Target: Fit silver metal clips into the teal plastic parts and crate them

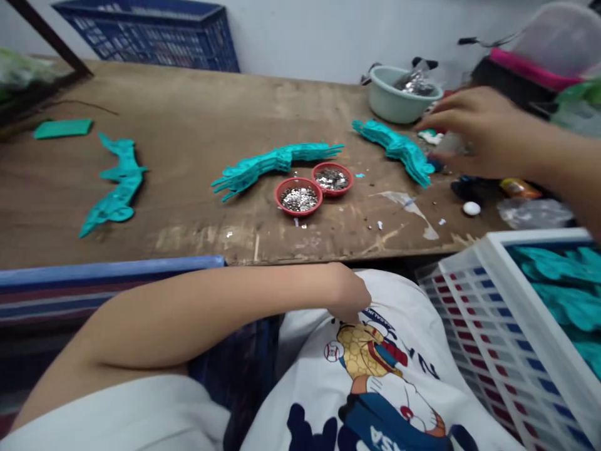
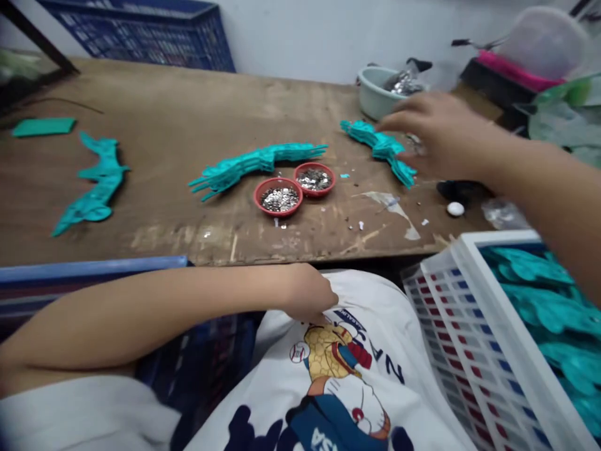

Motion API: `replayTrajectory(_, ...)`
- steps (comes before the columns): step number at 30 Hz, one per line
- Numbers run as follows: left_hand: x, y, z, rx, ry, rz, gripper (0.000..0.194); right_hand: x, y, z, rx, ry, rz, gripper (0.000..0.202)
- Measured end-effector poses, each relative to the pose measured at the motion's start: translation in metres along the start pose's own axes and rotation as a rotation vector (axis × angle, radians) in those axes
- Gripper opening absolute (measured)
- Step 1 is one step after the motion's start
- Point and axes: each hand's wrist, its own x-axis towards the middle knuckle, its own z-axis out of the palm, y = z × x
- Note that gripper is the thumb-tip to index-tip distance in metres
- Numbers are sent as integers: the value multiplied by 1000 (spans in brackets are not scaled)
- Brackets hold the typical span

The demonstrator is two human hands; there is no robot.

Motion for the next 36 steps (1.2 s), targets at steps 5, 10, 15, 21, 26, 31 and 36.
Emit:
replayTrajectory(5, 6, -20, 1, -160, 60, 64, 36, 245, -122, 67, -201, -280, -643, 69)
replayTrajectory(10, 3, -40, -10, -332, 137, 92, 33, 371, -169, 131, -268, -510, -803, 95)
replayTrajectory(15, 14, -52, -16, -381, 86, 170, 64, 412, -190, 184, -361, -660, -1034, 81)
replayTrajectory(21, 19, -62, -21, -474, 94, 181, 25, 441, -194, 211, -260, -699, -1097, 57)
replayTrajectory(26, 15, -73, -23, -487, 67, 62, 44, 439, -202, 218, -359, -673, -1123, 63)
replayTrajectory(31, 17, -92, -19, -420, 6, -10, 46, 449, -193, 165, -426, -483, -1123, 54)
replayTrajectory(36, 15, -87, -12, -263, -27, -41, 44, 383, -13, 43, -348, -513, -738, 57)
